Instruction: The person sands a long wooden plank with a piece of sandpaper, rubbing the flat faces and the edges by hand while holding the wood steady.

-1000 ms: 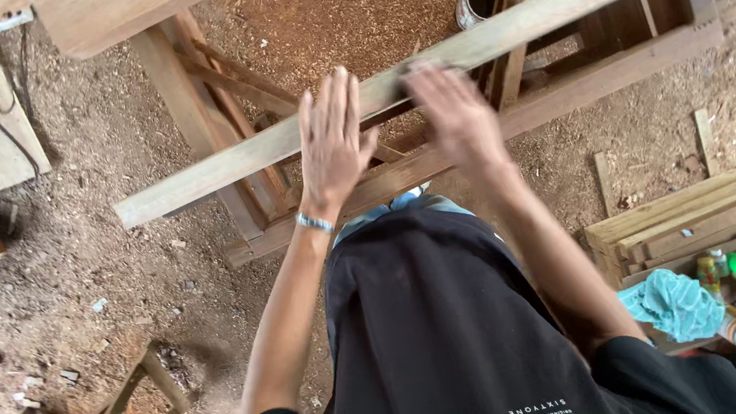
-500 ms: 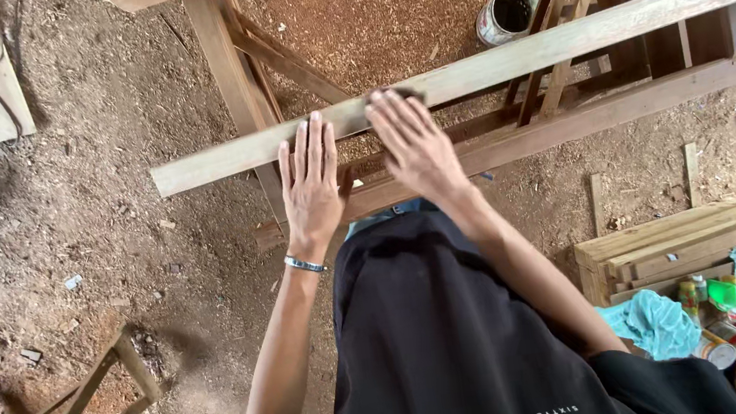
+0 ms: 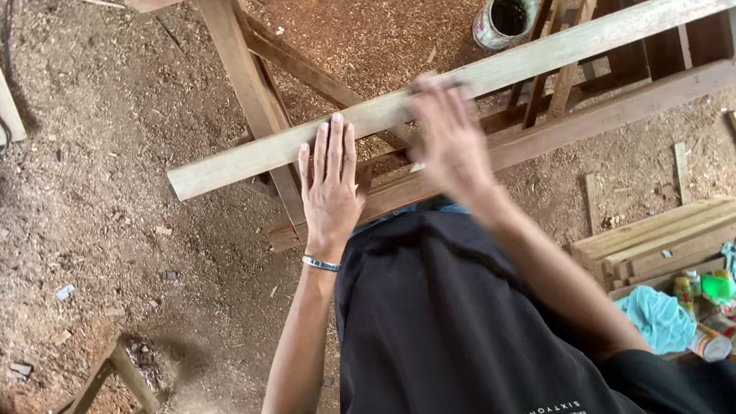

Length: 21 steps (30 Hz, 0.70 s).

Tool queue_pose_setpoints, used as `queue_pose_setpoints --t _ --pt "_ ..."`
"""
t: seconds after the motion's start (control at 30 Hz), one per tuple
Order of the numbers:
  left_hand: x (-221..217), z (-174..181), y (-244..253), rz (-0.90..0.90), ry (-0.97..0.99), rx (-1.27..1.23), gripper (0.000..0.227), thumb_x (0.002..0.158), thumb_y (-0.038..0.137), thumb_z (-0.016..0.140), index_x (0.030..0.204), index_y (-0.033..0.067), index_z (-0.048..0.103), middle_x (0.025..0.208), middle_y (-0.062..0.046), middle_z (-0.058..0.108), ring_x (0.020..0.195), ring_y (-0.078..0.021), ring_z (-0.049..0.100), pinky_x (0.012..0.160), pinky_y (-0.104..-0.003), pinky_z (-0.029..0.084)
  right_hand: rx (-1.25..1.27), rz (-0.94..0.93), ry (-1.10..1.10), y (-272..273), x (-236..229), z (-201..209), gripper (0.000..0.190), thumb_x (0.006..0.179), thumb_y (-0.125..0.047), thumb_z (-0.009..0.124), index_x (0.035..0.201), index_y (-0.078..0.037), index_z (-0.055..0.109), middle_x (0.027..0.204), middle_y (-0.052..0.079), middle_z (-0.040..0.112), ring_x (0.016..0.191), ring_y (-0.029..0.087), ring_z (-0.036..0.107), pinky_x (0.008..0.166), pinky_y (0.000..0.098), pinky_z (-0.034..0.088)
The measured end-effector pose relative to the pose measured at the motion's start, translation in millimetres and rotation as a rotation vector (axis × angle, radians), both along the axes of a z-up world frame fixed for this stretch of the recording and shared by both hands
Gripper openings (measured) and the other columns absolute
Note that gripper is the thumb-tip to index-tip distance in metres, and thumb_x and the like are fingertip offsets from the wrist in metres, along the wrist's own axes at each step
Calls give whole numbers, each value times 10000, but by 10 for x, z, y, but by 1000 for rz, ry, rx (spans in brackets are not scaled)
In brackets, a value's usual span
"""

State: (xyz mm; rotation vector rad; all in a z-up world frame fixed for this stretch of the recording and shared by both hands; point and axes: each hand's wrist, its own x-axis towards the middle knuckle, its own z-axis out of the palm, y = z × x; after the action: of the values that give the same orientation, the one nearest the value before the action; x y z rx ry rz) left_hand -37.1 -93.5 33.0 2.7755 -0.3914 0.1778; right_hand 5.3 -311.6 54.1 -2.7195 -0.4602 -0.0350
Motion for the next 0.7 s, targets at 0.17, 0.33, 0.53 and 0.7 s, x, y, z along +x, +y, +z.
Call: queue_pose_setpoints --t 0.17,0.33,0.53,0.7 --pt "-16 6 68 -20 1 2 779 967 282 696 1616 99 308 1686 -81 293 1568 -243 272 1298 -489 197 -254 246 -244 163 6 -110 681 863 22 650 1511 -129 506 1564 82 516 1473 219 432 1266 425 265" --pt "4 -74 57 -22 -29 4 741 1008 331 675 1608 77 323 1687 -100 268 1564 -267 256 1285 -526 178 563 -280 190 -887 119 -109 362 1111 -141 563 1463 -59 568 1602 74 478 1539 211 363 1335 382 242" --pt "7 27 -103 23 -46 41 759 985 402 667 1594 106 324 1691 -117 214 1572 -292 202 1257 -628 83 -151 -259 -89 -1011 221 -273 512 1149 -172 441 1608 41 366 1684 207 330 1576 310 245 1299 468 129" --pt "200 62 -431 -9 -5 10 852 1000 409 670 1625 44 220 1711 -131 166 1590 -288 175 1263 -640 41 -48 -56 -94 -538 97 -140 577 1090 -281 509 1574 -21 333 1638 174 348 1530 289 299 1273 463 127"
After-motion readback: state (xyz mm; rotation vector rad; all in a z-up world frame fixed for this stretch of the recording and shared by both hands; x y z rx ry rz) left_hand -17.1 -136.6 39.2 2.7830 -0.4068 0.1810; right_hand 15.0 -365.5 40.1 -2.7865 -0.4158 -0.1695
